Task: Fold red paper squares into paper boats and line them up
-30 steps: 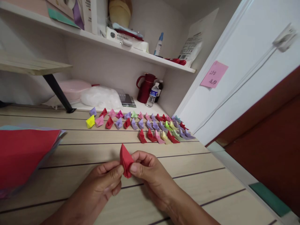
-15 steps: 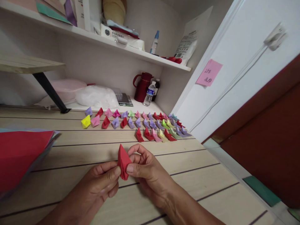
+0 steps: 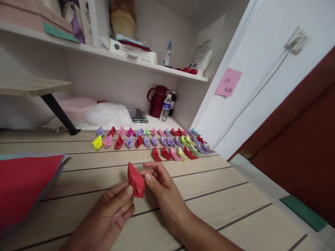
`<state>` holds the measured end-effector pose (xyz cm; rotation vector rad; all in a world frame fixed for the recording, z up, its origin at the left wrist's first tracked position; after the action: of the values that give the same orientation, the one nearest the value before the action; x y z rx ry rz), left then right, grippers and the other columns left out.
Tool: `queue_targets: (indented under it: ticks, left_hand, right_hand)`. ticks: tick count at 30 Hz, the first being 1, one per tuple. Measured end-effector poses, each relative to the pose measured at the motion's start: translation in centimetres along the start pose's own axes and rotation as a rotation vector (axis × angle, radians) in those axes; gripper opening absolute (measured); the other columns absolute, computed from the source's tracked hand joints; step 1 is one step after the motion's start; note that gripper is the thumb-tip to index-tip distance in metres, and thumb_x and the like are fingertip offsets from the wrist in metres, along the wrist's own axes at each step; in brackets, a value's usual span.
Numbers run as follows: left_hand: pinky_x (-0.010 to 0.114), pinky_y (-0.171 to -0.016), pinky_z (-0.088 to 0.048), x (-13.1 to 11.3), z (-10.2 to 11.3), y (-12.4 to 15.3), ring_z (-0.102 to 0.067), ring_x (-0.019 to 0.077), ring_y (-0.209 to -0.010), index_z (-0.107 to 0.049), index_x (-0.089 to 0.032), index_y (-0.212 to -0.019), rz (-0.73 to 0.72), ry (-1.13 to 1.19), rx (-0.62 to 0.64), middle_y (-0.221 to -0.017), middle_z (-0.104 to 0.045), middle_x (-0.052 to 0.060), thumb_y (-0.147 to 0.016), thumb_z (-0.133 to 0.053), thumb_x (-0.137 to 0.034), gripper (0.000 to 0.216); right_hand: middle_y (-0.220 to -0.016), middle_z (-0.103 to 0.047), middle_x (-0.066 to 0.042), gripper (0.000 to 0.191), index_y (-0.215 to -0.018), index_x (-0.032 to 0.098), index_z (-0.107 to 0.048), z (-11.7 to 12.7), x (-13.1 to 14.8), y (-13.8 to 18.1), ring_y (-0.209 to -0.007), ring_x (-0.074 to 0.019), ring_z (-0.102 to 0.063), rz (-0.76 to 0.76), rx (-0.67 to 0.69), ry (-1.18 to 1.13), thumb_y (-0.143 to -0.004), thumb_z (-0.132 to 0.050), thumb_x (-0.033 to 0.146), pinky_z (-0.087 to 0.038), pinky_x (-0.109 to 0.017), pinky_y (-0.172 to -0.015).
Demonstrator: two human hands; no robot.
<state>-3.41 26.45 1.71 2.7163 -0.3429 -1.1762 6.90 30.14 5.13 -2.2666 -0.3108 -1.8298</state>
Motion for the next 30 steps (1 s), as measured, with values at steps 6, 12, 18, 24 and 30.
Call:
queue_targets:
  ticks: [6, 12, 18, 24, 30]
  left_hand:
    - [0.022, -0.052, -0.032, -0.2, 0.5, -0.4, -0.026, 0.0060, -0.053, -0.069, -0.017, -0.066, -0.043, 0.131, -0.049, -0.053, -0.038, -0.008, -0.063, -0.087, -0.030, 0.023]
    - [0.022, -0.056, -0.034, -0.1, 0.2, -0.4, -0.037, 0.0062, -0.055, -0.071, -0.018, -0.071, -0.030, 0.164, -0.022, -0.056, -0.045, -0.006, -0.069, -0.083, -0.027, 0.016]
    - [0.023, -0.059, -0.036, -0.3, 0.2, -0.5, -0.045, 0.0060, -0.058, -0.074, -0.017, -0.084, -0.022, 0.156, -0.014, -0.078, -0.067, 0.001, -0.071, -0.081, -0.028, 0.018]
    - [0.023, -0.066, -0.044, 0.2, 1.3, -0.6, -0.059, 0.0094, -0.069, -0.073, -0.020, -0.073, -0.014, 0.242, -0.158, -0.077, -0.071, 0.000, -0.055, -0.091, -0.023, 0.026]
    - [0.023, -0.069, -0.048, 0.2, 1.2, -0.8, -0.057, 0.0084, -0.067, -0.074, -0.018, -0.069, -0.055, 0.192, -0.112, -0.076, -0.071, 0.001, -0.054, -0.091, -0.026, 0.024]
  right_hand:
    - [-0.119, -0.052, -0.005, 0.022, -0.105, 0.026, -0.053, -0.5, 3.8, 1.6, -0.117, -0.0241, -0.047, 0.461, -0.022, 0.536, -0.090, -0.063, 0.039, -0.036, -0.036, -0.101]
    - [-0.115, -0.056, -0.006, 0.036, -0.109, 0.027, -0.055, -1.2, 3.8, 1.5, -0.114, -0.0257, -0.050, 0.483, -0.020, 0.660, -0.080, -0.075, 0.026, -0.039, -0.039, -0.100]
    - [-0.091, -0.059, 0.001, 0.073, -0.136, 0.032, -0.035, -2.0, -0.4, 0.0, -0.082, -0.0179, -0.061, 0.046, 0.197, 0.028, -0.078, -0.078, 0.031, -0.050, -0.035, -0.076]
    - [-0.122, -0.052, -0.005, 0.043, -0.107, 0.027, -0.050, -0.5, 2.9, 0.7, -0.118, -0.0233, -0.050, 0.381, -0.024, 0.441, -0.076, -0.080, 0.024, -0.039, -0.039, -0.100]
    - [-0.100, -0.061, -0.005, 0.023, -0.095, 0.025, -0.058, -1.6, 5.3, 2.0, -0.101, -0.0243, -0.057, 0.633, -0.064, 0.724, -0.080, -0.075, 0.020, -0.045, -0.036, -0.088]
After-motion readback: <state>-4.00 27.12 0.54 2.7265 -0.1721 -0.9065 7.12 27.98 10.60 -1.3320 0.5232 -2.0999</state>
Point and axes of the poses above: each hand's wrist, its own y-axis away from the middle knuckle, its own z-axis out of the back of the hand, x = y × z, the point moved 9 cm from there along -y, towards the middle knuckle
